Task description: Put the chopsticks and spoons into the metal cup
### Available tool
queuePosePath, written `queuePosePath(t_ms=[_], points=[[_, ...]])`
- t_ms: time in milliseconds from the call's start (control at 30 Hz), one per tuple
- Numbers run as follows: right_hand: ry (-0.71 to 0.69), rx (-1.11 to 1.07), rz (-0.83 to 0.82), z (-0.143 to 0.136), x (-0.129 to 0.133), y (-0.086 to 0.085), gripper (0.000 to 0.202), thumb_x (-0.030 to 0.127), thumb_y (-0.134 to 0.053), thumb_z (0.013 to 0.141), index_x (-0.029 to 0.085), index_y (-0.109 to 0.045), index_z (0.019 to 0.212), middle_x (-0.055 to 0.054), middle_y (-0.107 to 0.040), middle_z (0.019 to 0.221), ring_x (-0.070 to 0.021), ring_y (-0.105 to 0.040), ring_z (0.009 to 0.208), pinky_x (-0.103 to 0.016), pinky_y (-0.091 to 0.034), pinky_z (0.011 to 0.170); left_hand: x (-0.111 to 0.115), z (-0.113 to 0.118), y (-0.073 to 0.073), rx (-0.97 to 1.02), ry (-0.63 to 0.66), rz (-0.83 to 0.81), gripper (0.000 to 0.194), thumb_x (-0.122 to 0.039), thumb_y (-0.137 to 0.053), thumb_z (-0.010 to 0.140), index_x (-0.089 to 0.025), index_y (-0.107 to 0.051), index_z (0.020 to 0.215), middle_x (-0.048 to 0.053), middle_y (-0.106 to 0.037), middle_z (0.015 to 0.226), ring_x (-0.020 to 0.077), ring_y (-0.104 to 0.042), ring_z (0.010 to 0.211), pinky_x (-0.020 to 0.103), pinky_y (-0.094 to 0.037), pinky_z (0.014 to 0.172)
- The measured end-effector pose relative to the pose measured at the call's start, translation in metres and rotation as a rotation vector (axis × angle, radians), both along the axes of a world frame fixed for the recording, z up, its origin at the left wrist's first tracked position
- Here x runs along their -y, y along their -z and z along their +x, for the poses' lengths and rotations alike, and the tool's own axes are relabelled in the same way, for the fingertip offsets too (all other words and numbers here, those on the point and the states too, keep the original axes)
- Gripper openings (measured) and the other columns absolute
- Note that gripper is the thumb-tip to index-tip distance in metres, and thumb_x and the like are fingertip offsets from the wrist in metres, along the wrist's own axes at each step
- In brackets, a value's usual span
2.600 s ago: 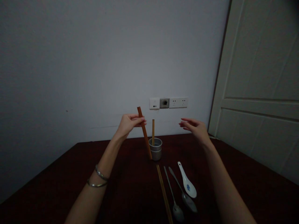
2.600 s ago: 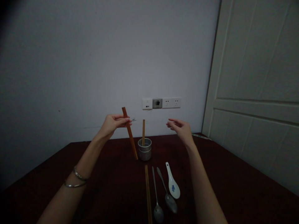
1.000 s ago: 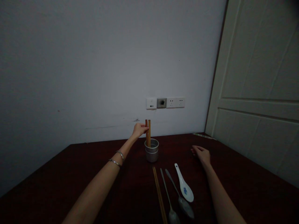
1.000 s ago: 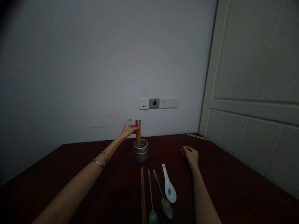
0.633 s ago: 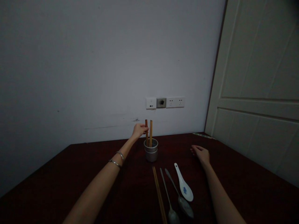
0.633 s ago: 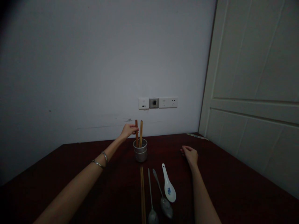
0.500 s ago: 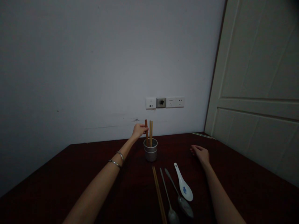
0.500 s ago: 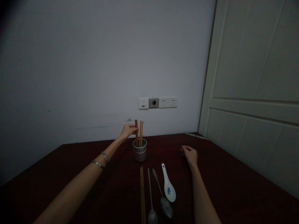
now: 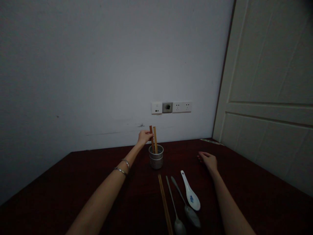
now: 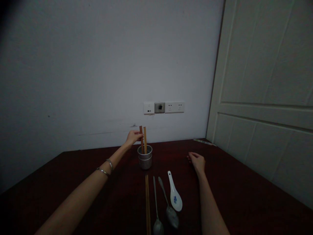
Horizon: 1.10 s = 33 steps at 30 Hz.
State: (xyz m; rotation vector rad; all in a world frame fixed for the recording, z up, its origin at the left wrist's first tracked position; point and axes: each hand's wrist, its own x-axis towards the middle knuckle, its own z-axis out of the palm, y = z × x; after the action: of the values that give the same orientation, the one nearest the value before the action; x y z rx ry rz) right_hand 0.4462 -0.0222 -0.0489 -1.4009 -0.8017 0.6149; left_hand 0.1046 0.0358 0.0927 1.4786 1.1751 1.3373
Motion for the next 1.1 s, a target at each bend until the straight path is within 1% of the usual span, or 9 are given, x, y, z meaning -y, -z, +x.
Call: queuePosePath(t_ms=[133, 300, 467, 567, 733, 900, 1100], points=[[0.004, -0.005, 0.004, 0.0, 0.0, 0.001, 0.027, 0.029, -0.065, 0.057, 0.01, -0.067, 0.075, -0.008, -0.067, 0.056, -0.0163, -0.062, 0.049, -0.021, -0.048, 0.041, 0.003, 0.001, -0.001, 0.01, 0.014, -0.018, 0.006, -0.012, -0.064, 0.066, -0.008, -0.062, 0.063, 0.002, -0.062, 0.053, 0.011, -0.059, 0.049, 0.022, -0.051, 0.052], [0.011, -0.009, 0.002, -0.001, 0.001, 0.0, 0.024, 0.028, -0.064, 0.057, 0.01, -0.068, 0.074, -0.007, -0.067, 0.056, -0.0162, -0.062, 0.049, -0.02, -0.047, 0.04, 0.006, 0.0, -0.001, 0.01, 0.03, -0.022, 0.006, -0.014, -0.064, 0.067, -0.008, -0.063, 0.066, 0.004, -0.063, 0.056, 0.0123, -0.06, 0.051, 0.024, -0.052, 0.054], [0.009, -0.014, 0.007, -0.001, 0.0, 0.0, 0.023, 0.027, -0.063, 0.058, 0.01, -0.067, 0.073, -0.007, -0.067, 0.055, -0.016, -0.062, 0.048, -0.02, -0.047, 0.04, 0.008, -0.001, 0.001, 0.001, 0.032, -0.033, 0.015, -0.023, -0.068, 0.066, -0.009, -0.063, 0.064, 0.005, -0.065, 0.059, 0.0119, -0.061, 0.053, 0.023, -0.051, 0.056], [0.0, -0.014, 0.01, 0.0, -0.001, 0.001, 0.023, 0.027, -0.063, 0.057, 0.011, -0.067, 0.073, -0.007, -0.067, 0.055, -0.016, -0.062, 0.048, -0.02, -0.047, 0.04, 0.009, -0.002, 0.002, -0.003, 0.035, -0.038, 0.018, -0.026, -0.066, 0.068, -0.009, -0.062, 0.064, 0.006, -0.065, 0.06, 0.0119, -0.061, 0.055, 0.022, -0.051, 0.056], [-0.02, -0.011, 0.019, 0.001, -0.002, 0.003, 0.026, 0.028, -0.064, 0.057, 0.01, -0.067, 0.075, -0.007, -0.067, 0.057, -0.0165, -0.062, 0.05, -0.021, -0.047, 0.041, 0.011, -0.001, 0.002, -0.005, 0.051, -0.046, 0.017, -0.024, -0.061, 0.073, -0.008, -0.063, 0.065, 0.006, -0.064, 0.059, 0.0116, -0.06, 0.052, 0.022, -0.05, 0.054], [-0.023, -0.007, 0.031, 0.002, -0.002, 0.004, 0.027, 0.029, -0.064, 0.057, 0.009, -0.067, 0.076, -0.008, -0.067, 0.057, -0.0157, -0.061, 0.048, -0.021, -0.046, 0.04, 0.01, 0.0, 0.004, -0.009, 0.056, -0.058, 0.014, -0.021, -0.063, 0.07, -0.008, -0.064, 0.066, 0.005, -0.065, 0.058, 0.0106, -0.06, 0.051, 0.021, -0.05, 0.055], [-0.024, -0.007, 0.036, 0.002, -0.002, 0.005, 0.027, 0.029, -0.064, 0.056, 0.01, -0.067, 0.074, -0.008, -0.067, 0.057, -0.0165, -0.062, 0.05, -0.021, -0.047, 0.04, 0.008, 0.0, 0.008, -0.022, 0.061, -0.072, 0.008, -0.017, -0.063, 0.07, -0.01, -0.064, 0.067, 0.003, -0.065, 0.057, 0.0107, -0.06, 0.052, 0.02, -0.049, 0.054]])
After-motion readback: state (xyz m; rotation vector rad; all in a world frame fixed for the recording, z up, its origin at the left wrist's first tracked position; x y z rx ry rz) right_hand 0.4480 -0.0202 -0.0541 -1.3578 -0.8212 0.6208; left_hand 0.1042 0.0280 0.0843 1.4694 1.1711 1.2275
